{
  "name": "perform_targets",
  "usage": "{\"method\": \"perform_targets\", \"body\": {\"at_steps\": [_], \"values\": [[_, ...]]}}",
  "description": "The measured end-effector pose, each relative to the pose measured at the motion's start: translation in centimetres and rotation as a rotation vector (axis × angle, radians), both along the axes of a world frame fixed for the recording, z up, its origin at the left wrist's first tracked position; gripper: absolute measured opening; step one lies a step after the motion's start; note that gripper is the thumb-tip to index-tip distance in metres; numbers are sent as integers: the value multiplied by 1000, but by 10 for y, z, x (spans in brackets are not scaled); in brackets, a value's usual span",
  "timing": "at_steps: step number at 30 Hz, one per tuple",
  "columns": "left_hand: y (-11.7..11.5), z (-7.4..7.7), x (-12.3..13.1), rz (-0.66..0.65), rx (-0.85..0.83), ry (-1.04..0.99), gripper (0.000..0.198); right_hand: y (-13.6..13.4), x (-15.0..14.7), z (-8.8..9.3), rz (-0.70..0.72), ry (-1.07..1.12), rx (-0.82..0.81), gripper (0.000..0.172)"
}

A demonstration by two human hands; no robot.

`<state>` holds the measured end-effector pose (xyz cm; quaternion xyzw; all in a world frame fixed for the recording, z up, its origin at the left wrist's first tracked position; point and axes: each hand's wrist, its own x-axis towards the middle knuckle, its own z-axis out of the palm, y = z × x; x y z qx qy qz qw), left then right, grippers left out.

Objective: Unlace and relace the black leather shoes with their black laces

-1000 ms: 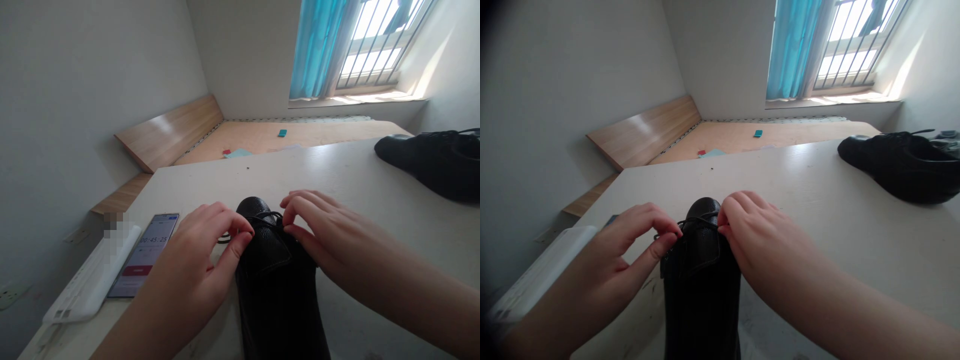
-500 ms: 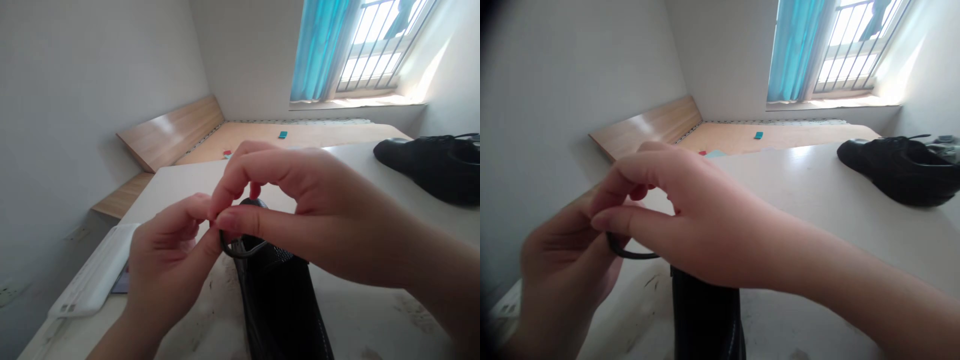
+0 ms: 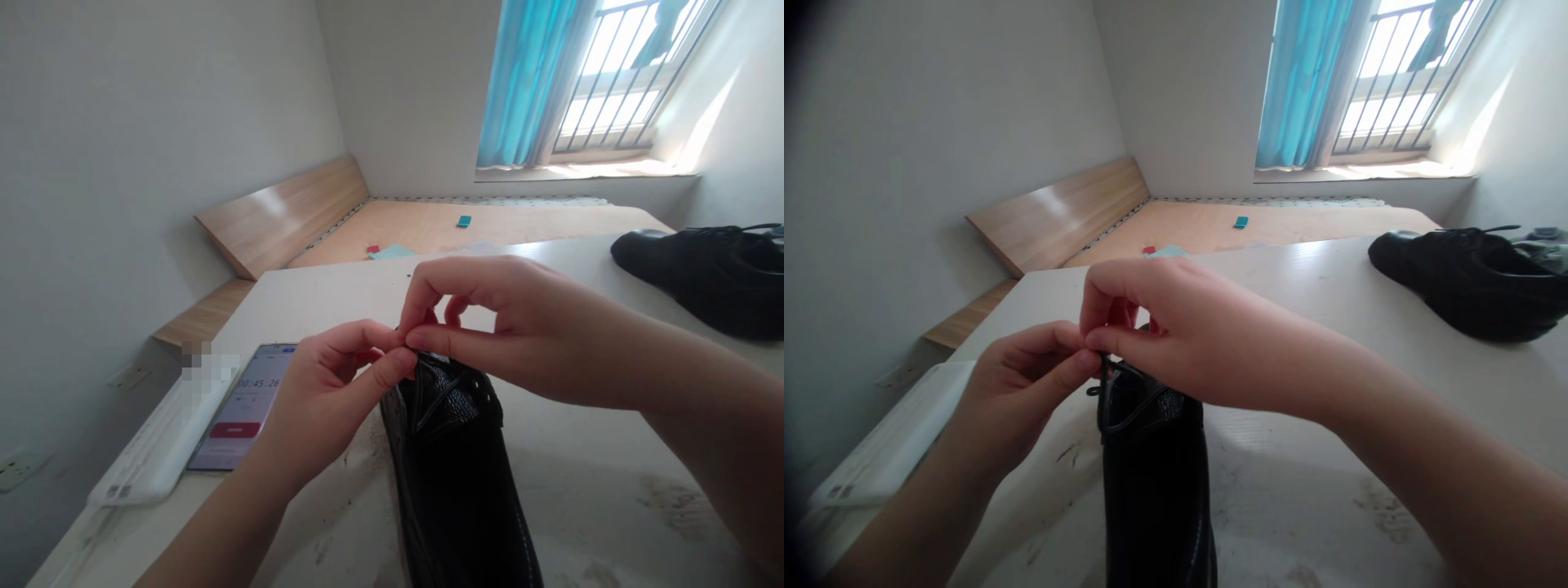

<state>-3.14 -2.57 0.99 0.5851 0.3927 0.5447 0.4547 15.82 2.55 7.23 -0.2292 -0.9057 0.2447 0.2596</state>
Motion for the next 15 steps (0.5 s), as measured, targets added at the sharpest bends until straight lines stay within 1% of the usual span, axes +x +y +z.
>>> {"method": "perform_targets", "body": {"at_steps": [3, 5, 10, 13, 15], "values": [[0, 1, 1, 3, 11, 45, 3, 1, -3, -2, 26, 32, -44, 10], [1, 1, 1, 11, 25, 30, 2, 3, -4, -3, 50, 64, -58, 11], [4, -5, -1, 47, 58, -78, 1, 5, 0, -5, 120, 84, 31, 16], [6, -6, -5, 105, 121, -84, 1, 4, 0, -7, 138, 84, 50, 22], [7, -6, -7, 189, 184, -50, 5, 2, -3, -10, 73, 91, -28, 31]]}}
